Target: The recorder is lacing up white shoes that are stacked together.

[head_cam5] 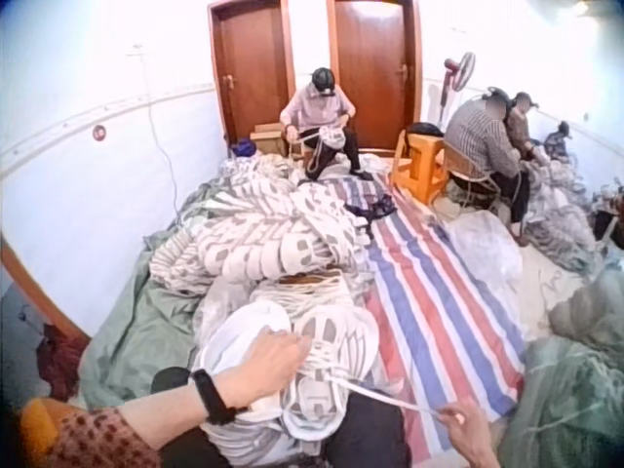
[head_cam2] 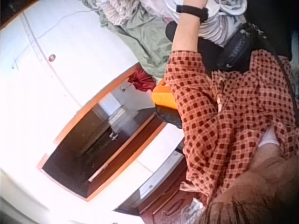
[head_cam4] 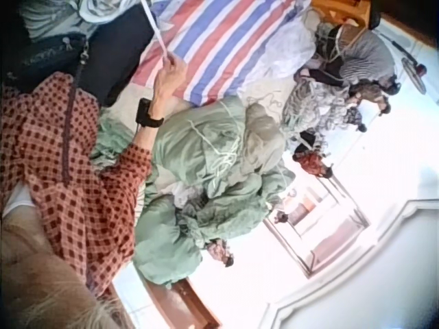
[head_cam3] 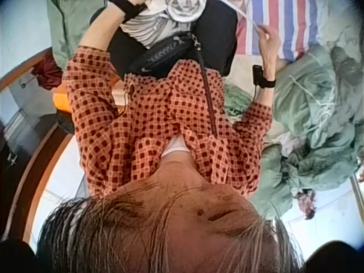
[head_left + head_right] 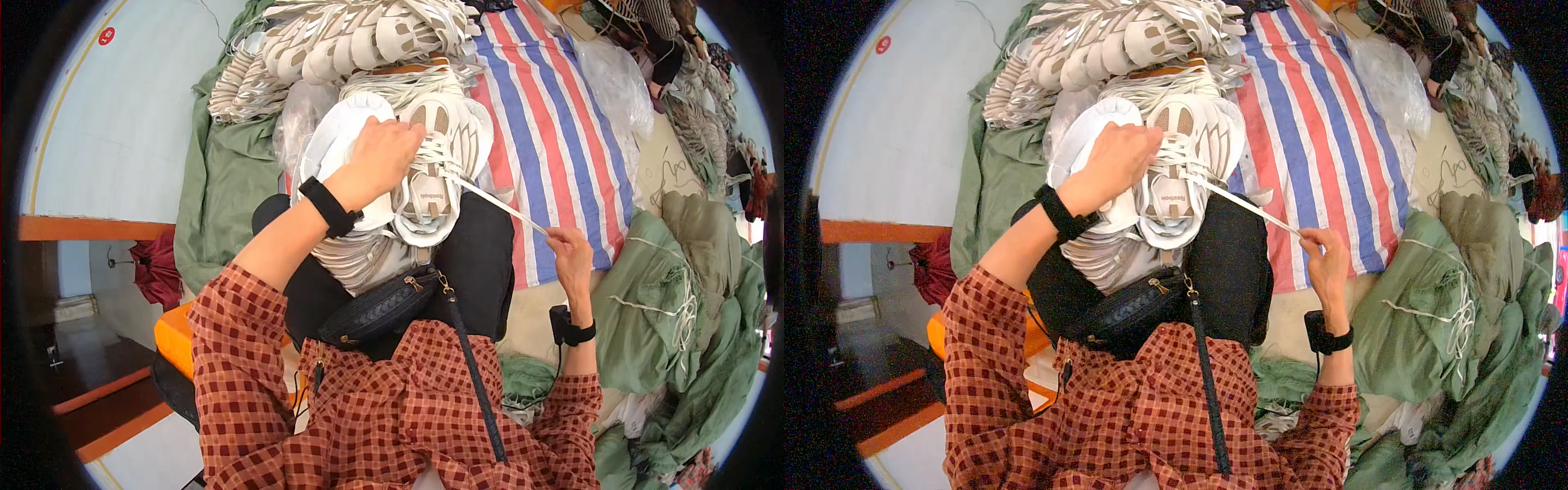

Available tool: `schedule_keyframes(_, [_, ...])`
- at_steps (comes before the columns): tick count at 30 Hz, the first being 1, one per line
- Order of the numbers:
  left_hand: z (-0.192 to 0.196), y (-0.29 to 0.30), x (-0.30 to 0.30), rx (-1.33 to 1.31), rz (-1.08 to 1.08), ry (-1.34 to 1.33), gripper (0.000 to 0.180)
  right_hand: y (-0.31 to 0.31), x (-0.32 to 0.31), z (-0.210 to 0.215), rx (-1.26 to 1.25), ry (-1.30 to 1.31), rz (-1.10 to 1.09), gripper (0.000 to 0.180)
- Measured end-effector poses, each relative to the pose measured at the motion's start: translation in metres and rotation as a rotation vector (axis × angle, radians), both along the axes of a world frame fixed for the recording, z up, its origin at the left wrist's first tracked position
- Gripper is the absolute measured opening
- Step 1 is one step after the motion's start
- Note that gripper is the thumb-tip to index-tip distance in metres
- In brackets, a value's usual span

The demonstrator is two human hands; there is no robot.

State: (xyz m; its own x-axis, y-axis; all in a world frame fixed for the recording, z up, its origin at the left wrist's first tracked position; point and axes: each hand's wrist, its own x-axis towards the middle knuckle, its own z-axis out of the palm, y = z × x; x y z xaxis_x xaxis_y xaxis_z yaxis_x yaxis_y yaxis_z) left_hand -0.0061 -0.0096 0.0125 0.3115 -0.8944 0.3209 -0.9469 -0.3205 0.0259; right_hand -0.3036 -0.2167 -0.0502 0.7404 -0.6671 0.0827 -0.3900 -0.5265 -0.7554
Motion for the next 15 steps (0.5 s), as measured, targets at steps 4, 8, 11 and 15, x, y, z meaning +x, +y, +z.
schedule_keyframes(4, [0.017,-0.002,0.009,0.313,0.078,0.214,0.007,-0.034,-0.041,-0.004,-0.355,0.145,-0.012,0.015])
schedule_keyframes(8, [0.035,-0.002,0.03,0.301,0.102,1.226,0.009,-0.097,-0.144,-0.005,-0.486,0.33,-0.236,0.012])
schedule_keyframes(11, [0.023,0.006,0.039,0.228,0.154,1.567,0.011,-0.105,-0.215,0.019,-0.436,0.508,-0.42,0.01])
schedule_keyframes(15, [0.006,0.014,0.044,0.135,0.24,1.737,0.009,-0.091,-0.246,0.019,-0.448,0.633,-0.552,0.011])
